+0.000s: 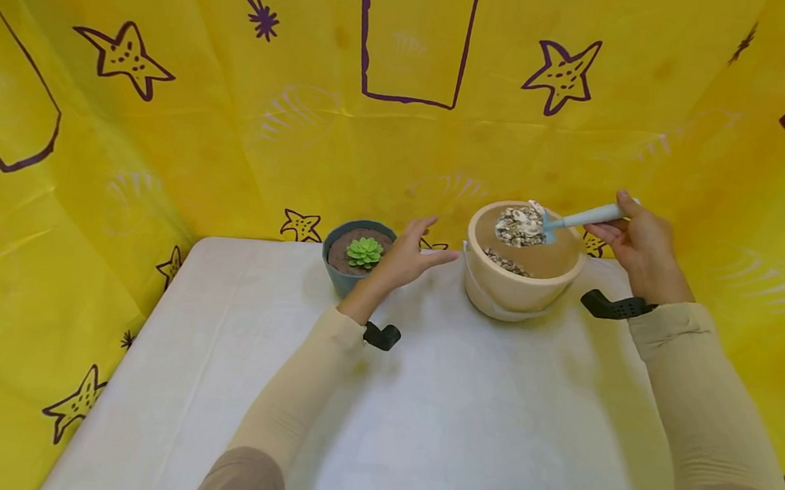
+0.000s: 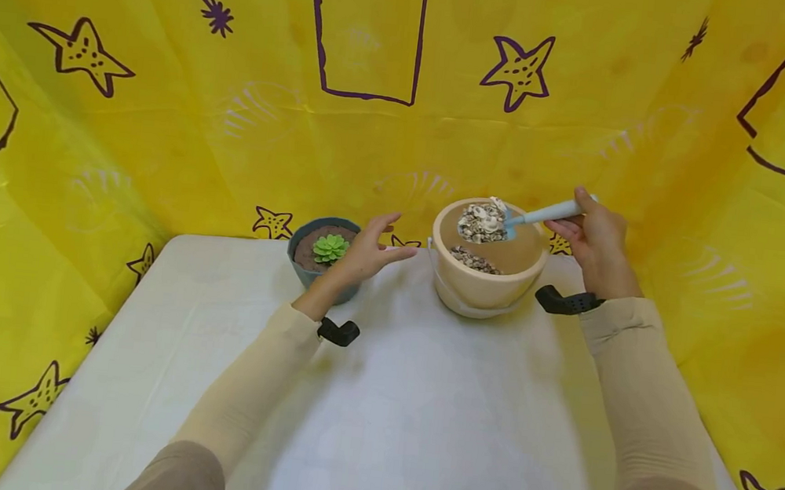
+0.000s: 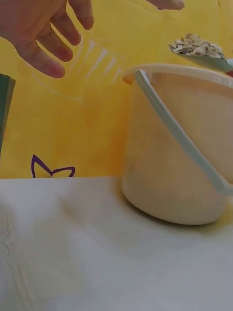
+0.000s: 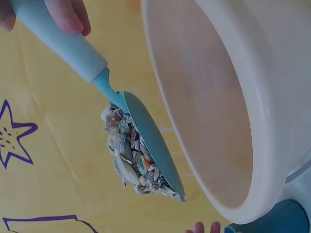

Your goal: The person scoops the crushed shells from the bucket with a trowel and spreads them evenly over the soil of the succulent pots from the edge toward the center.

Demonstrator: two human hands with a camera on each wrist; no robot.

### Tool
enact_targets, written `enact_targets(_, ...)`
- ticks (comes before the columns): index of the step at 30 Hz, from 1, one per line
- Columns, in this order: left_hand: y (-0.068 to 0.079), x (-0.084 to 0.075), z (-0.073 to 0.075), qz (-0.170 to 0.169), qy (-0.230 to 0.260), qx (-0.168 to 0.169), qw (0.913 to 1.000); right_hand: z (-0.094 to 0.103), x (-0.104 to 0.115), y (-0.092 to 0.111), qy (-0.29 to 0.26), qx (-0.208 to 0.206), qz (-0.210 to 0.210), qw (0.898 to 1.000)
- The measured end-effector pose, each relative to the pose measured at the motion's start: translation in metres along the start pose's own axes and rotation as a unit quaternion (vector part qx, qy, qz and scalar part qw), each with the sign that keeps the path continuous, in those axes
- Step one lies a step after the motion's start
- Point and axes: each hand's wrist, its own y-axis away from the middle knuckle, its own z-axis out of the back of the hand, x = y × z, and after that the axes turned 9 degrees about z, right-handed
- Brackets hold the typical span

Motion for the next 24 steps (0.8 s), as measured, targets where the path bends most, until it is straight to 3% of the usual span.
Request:
enact_targets(7, 0.006, 0.002, 0.013, -0.012, -0.002, -0.012, 0.9999, -0.007, -0.002, -0.001, 0.011, 0.008, 0.001, 1.000)
enact_targets(24, 0.025, 0.009, 0.049, 0.003, -0.007, -0.040, 0.9992, -0.038, -0.015, 0.005, 0.041, 0.009, 0.014, 0.999)
